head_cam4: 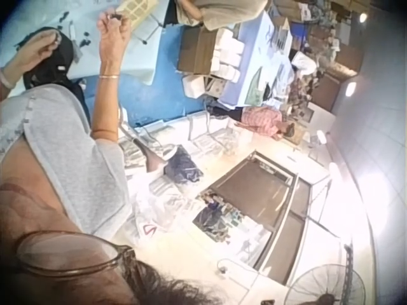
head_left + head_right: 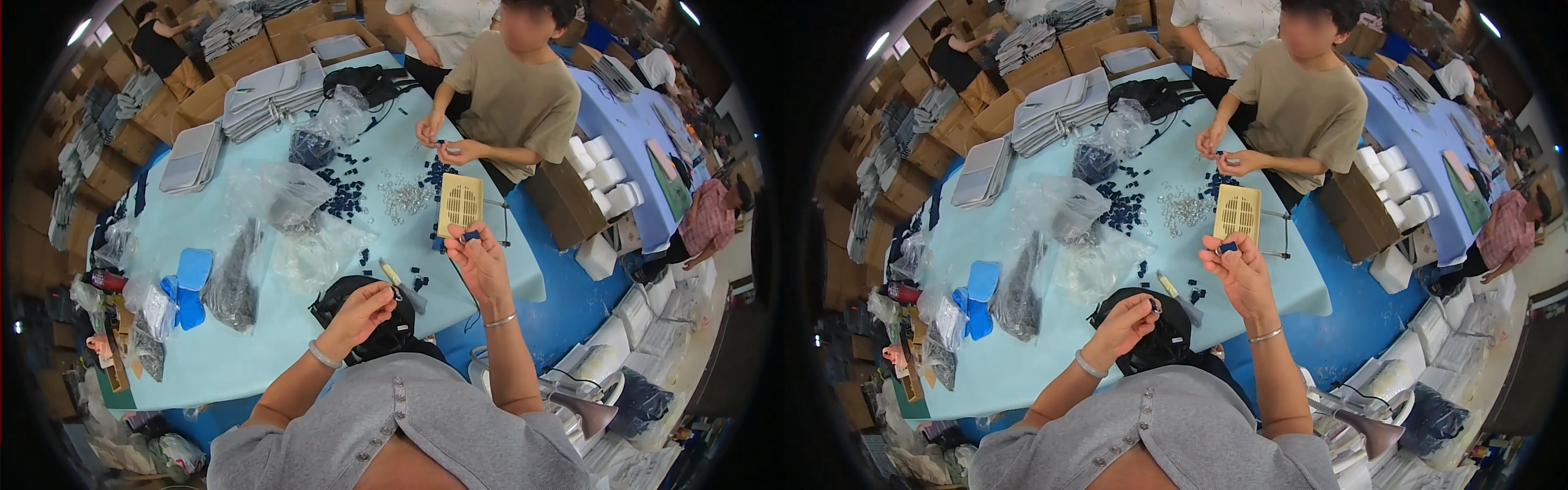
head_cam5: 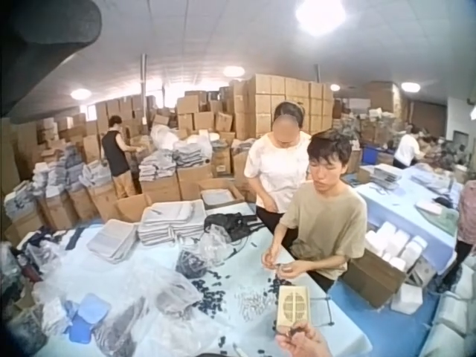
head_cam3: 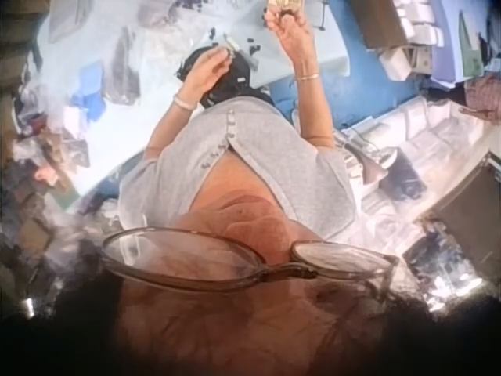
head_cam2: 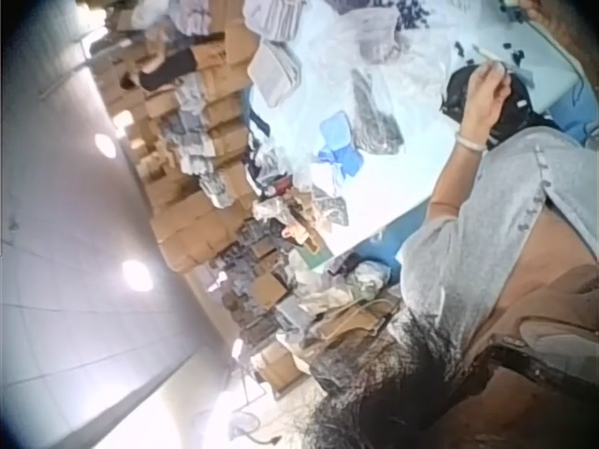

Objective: Assembling small blue plastic connectors with metal components at a workshop table.

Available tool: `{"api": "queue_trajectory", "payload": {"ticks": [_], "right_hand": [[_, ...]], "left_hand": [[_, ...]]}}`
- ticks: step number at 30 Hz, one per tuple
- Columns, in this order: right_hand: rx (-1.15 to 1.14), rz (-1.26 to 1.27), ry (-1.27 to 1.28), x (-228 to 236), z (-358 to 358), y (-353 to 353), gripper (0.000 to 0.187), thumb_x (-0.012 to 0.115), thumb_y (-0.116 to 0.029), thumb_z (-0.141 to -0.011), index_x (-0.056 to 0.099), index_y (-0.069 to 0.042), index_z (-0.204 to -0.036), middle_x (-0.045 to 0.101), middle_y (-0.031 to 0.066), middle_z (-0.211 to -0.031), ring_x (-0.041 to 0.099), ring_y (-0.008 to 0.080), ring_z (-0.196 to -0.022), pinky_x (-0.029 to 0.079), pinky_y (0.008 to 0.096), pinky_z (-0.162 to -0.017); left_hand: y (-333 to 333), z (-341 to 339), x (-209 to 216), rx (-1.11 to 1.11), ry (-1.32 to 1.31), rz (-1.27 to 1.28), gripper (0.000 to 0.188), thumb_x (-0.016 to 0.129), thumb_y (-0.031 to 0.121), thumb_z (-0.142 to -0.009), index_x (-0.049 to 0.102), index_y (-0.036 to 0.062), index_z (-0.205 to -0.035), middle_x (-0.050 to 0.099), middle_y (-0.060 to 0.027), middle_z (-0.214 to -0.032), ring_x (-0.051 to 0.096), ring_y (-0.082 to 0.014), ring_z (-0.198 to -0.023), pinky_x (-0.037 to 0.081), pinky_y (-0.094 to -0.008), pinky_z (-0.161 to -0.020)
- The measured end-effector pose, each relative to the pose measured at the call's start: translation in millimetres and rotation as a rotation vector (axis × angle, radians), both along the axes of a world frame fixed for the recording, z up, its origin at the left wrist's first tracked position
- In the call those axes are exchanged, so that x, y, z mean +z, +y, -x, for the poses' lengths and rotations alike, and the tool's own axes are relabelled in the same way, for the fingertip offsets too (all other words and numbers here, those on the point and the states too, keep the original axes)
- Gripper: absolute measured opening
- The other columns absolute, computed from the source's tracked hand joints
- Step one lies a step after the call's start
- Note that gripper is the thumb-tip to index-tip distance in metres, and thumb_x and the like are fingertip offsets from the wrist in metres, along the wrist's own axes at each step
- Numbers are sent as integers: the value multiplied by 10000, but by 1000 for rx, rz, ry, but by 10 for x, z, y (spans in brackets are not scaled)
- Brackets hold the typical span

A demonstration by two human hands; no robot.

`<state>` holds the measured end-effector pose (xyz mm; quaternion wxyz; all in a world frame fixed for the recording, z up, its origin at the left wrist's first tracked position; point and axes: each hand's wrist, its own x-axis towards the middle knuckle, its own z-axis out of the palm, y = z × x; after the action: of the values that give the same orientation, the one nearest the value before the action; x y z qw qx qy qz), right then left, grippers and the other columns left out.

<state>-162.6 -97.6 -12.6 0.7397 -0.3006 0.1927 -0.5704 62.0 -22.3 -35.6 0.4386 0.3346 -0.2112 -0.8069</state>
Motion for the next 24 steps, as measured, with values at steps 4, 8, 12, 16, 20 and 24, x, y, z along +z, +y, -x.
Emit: {"api": "queue_trajectory", "payload": {"ticks": [4,8,12,16,20,24], "right_hand": [[5,48,8,53,7,6,116,521,-47,-872,470,-41,-976,567,195,-1102,615,245,-933,512,327,-802],[2,72,19,49,9,-27,134,523,-31,-862,460,-41,-981,587,188,-1068,625,250,-906,513,333,-799],[-1,135,54,134,65,-35,141,524,-25,-855,455,-41,-978,587,190,-1071,627,250,-903,515,331,-797],[11,182,64,152,49,-92,136,516,-35,-864,455,-40,-986,586,194,-1069,626,252,-904,515,331,-798],[-25,97,102,251,-47,-335,183,501,-51,-882,467,-20,-1060,573,183,-1086,613,242,-932,508,309,-810],[-110,77,96,-19,-185,-1205,205,500,-46,-886,499,4,-1085,569,132,-1055,601,200,-923,502,275,-807]], "left_hand": [[-7,4,-27,-3,10,-5,120,561,176,-890,565,56,-888,526,6,-758,473,-60,-675,371,-183,-572],[-59,12,-70,-4,16,-12,120,561,170,-890,570,51,-897,531,7,-760,482,-61,-682,373,-183,-570],[-126,47,-36,-27,32,2,120,565,168,-887,574,50,-905,534,10,-763,491,-60,-690,375,-183,-567],[-156,40,-25,-2,18,-16,116,570,164,-884,572,52,-912,531,12,-762,494,-61,-693,376,-182,-566],[-106,0,-73,12,-5,-15,118,564,171,-887,565,55,-908,526,9,-761,480,-61,-678,374,-180,-566],[-75,-36,-130,18,44,14,114,555,171,-891,565,59,-905,522,10,-761,470,-57,-674,371,-178,-567]]}}
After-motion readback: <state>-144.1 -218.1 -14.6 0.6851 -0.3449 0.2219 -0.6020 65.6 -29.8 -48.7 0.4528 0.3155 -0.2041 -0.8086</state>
